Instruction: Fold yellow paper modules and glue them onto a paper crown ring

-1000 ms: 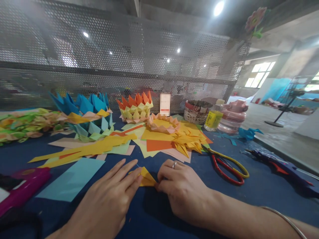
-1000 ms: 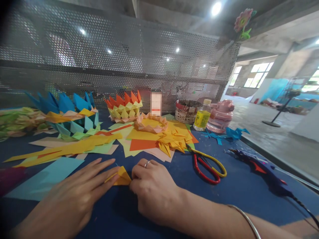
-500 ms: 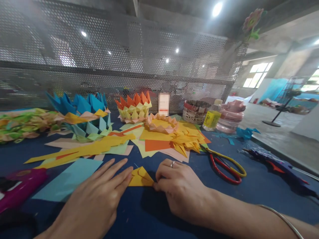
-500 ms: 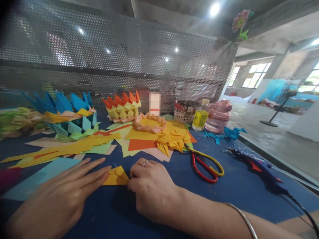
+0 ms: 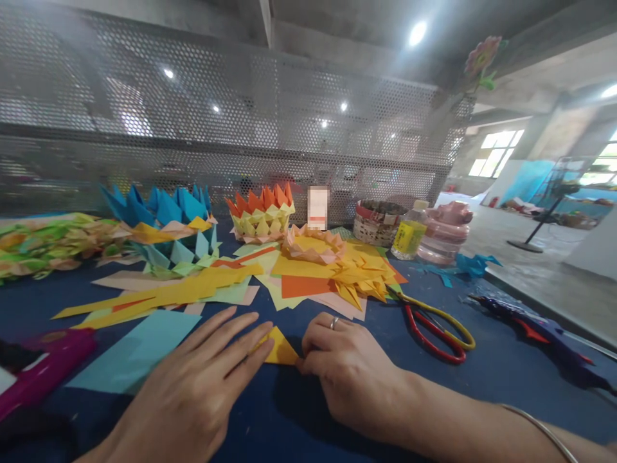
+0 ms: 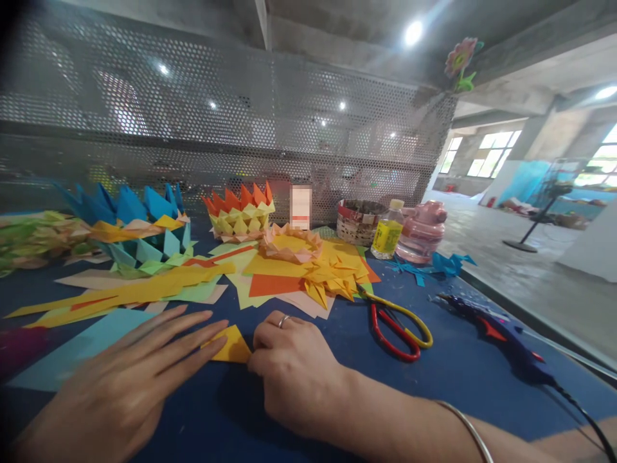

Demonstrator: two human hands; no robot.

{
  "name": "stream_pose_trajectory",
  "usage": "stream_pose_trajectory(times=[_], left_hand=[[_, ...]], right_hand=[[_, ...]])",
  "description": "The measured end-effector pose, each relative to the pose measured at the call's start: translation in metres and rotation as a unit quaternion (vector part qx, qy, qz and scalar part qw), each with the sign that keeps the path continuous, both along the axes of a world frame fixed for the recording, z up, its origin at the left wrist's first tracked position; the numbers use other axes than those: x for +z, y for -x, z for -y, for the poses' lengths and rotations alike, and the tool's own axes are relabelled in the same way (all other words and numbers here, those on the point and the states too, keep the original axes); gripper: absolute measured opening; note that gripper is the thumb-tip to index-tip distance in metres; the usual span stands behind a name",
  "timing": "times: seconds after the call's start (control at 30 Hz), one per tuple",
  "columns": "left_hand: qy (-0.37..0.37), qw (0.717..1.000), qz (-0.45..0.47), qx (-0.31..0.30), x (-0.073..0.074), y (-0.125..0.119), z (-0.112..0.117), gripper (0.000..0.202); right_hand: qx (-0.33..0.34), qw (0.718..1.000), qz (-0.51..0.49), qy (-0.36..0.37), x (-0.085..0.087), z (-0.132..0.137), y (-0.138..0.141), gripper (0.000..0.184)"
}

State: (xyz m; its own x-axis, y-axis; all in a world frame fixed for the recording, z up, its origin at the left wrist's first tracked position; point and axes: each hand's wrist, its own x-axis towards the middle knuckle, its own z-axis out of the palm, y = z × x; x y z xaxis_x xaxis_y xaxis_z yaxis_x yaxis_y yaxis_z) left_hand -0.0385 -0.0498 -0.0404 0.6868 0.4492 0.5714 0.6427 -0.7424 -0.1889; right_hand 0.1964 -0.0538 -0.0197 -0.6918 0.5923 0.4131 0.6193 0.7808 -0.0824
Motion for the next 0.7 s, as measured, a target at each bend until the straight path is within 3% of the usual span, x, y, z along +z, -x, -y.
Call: stream_pose_trajectory(times=[0.17, 0.4, 0.6, 0.7], left_hand=[[0.044, 0.999, -0.003, -0.027, -0.005, 0.002, -0.005, 0.055], [0.145, 0.983, 0.093, 0.059, 0.003, -0.003, -0.018, 0.039], [0.245, 0.966, 0.066, -0.046, 0.017, -0.023, -0.028, 0.028], [0.269, 0.961, 0.044, -0.045, 0.025, -0.027, -0.025, 0.023]], right_hand=[[-0.002, 1.0, -0.004, -0.007, -0.001, 0.0, -0.001, 0.023], [0.002, 1.0, 0.008, -0.025, -0.001, 0.001, -0.001, 0.02], [0.013, 0.998, 0.019, -0.065, -0.005, -0.003, -0.002, 0.019], [0.019, 0.997, 0.035, -0.073, -0.004, -0.005, -0.003, 0.018]])
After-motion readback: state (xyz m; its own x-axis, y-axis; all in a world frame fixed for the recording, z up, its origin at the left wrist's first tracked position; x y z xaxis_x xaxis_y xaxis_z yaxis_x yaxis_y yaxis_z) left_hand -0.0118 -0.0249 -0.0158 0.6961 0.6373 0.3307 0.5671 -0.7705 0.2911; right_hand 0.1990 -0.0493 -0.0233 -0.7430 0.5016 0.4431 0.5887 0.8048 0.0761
